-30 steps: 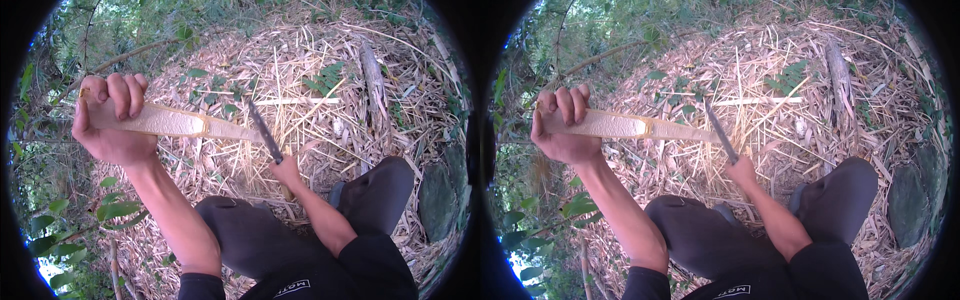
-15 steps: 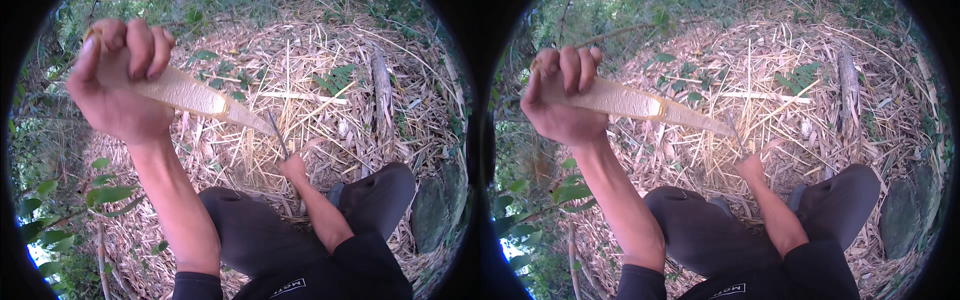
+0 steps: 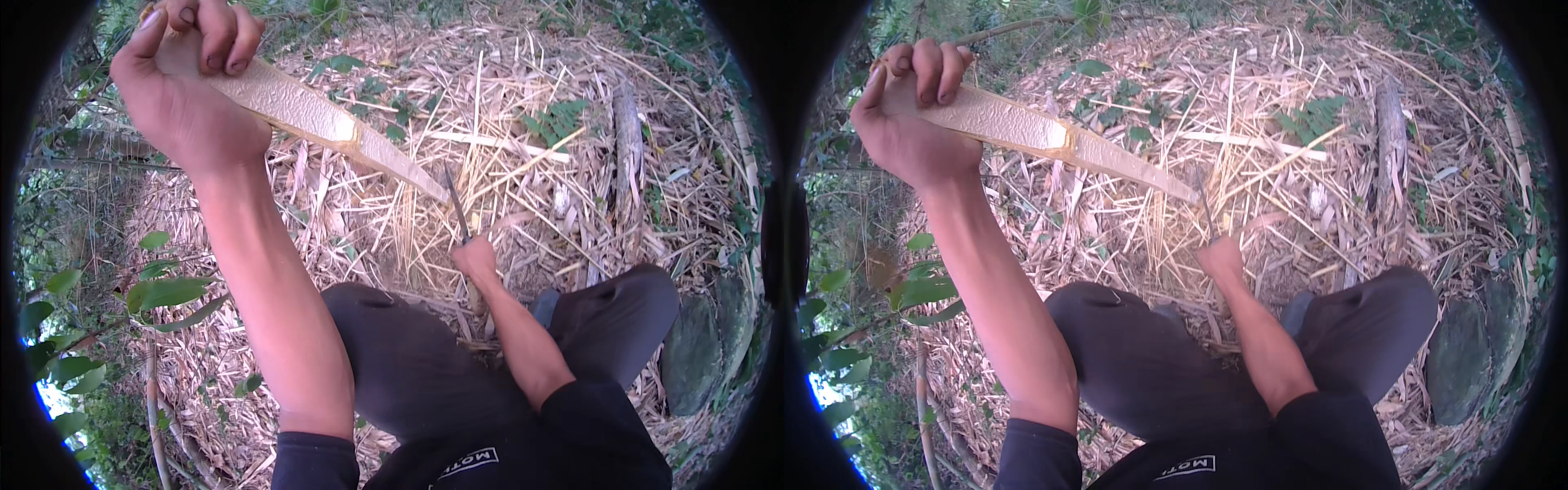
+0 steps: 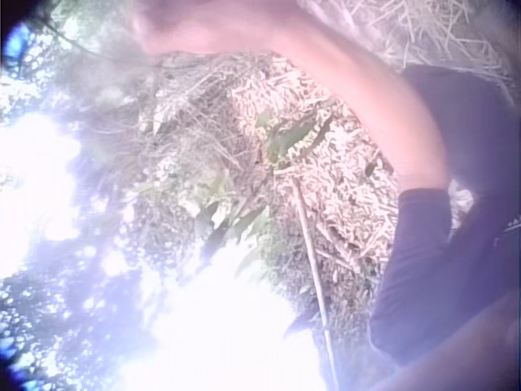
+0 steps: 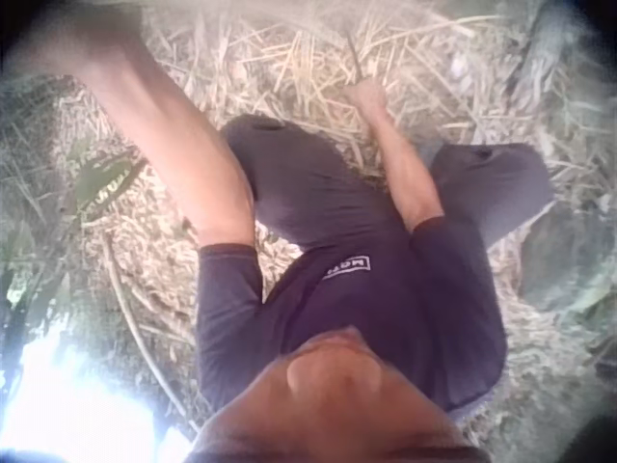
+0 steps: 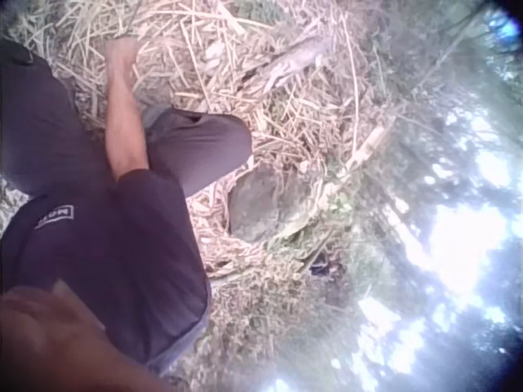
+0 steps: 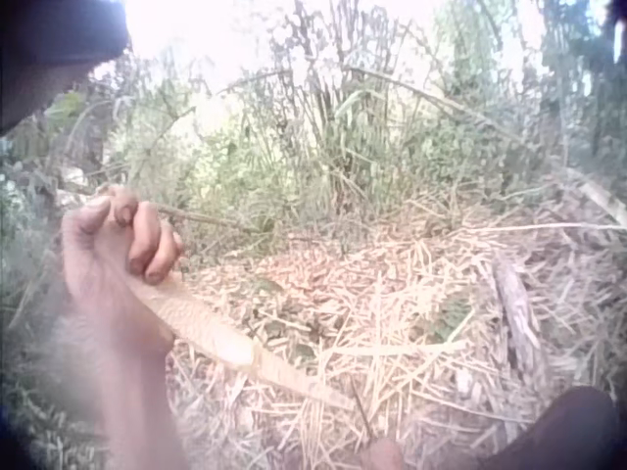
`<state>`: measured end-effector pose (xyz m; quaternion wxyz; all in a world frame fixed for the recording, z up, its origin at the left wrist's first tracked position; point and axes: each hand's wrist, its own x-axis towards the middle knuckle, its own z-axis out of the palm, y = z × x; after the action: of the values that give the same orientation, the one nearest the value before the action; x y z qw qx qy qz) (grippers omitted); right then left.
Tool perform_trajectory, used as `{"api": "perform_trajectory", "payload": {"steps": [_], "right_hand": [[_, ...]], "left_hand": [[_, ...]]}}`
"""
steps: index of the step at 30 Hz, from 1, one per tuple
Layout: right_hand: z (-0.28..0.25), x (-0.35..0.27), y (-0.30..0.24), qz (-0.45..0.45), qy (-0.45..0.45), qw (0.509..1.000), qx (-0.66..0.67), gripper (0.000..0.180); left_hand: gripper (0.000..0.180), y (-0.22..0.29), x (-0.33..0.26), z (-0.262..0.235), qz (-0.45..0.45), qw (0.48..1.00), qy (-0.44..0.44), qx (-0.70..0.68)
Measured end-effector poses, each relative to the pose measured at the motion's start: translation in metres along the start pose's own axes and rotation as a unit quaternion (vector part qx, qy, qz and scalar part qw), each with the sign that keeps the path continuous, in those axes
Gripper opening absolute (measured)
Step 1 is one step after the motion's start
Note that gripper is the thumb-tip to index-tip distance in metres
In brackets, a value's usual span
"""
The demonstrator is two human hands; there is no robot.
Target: The person sits on the forest floor and uses a large knife to shave the outer layer off a long piece of bamboo. They repeatedly scrape the bamboo to create a smooth, tapered point at one end, occasionally rotating the piece to work on different sides.
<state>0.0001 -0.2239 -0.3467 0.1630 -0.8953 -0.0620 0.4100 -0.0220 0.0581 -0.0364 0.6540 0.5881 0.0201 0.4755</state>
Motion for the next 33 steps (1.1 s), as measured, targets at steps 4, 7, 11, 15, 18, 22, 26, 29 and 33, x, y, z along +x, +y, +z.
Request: {"api": "perform_trajectory", "payload": {"steps": [4, 7, 11, 15, 18, 22, 26, 29, 33], "right_hand": [[-0.009, -0.015, -0.028, -0.061, 0.059, 0.996, 0.030, 0.038], [0.009, 0.000, -0.005, -0.050, 0.059, 0.997, -0.014, 0.039], [0.015, 0.016, 0.036, 0.015, 0.019, 0.999, 0.026, 0.038], [-0.013, -0.024, -0.034, -0.006, -0.005, 0.994, 0.112, 0.033], [-0.052, -0.073, -0.091, -0.165, 0.048, 0.982, 0.081, 0.026], [-0.065, -0.094, -0.110, -0.300, 0.096, 0.946, 0.078, 0.023], [-0.032, -0.032, -0.054, -0.099, -0.036, 0.984, 0.147, 0.028], [-0.038, -0.046, -0.063, -0.150, 0.027, 0.984, 0.098, 0.031], [-0.060, -0.097, -0.098, -0.252, 0.069, 0.961, 0.088, 0.028]], "left_hand": [[0.027, 0.000, 0.009, 0.005, 0.035, 0.989, 0.096, 0.103], [0.028, 0.004, 0.007, 0.015, 0.029, 0.948, 0.246, 0.200], [0.030, 0.008, -0.001, 0.027, 0.056, 0.888, 0.393, 0.233], [0.030, 0.003, 0.003, 0.023, 0.104, 0.881, 0.404, 0.224], [0.030, -0.001, 0.001, 0.023, 0.092, 0.881, 0.396, 0.242], [0.027, 0.006, -0.003, 0.019, 0.055, 0.884, 0.400, 0.237], [0.027, 0.013, -0.002, 0.022, 0.042, 0.878, 0.420, 0.227], [0.030, 0.011, 0.001, 0.012, 0.031, 0.885, 0.420, 0.198], [0.030, 0.011, 0.001, 0.004, 0.034, 0.886, 0.409, 0.215]]}}
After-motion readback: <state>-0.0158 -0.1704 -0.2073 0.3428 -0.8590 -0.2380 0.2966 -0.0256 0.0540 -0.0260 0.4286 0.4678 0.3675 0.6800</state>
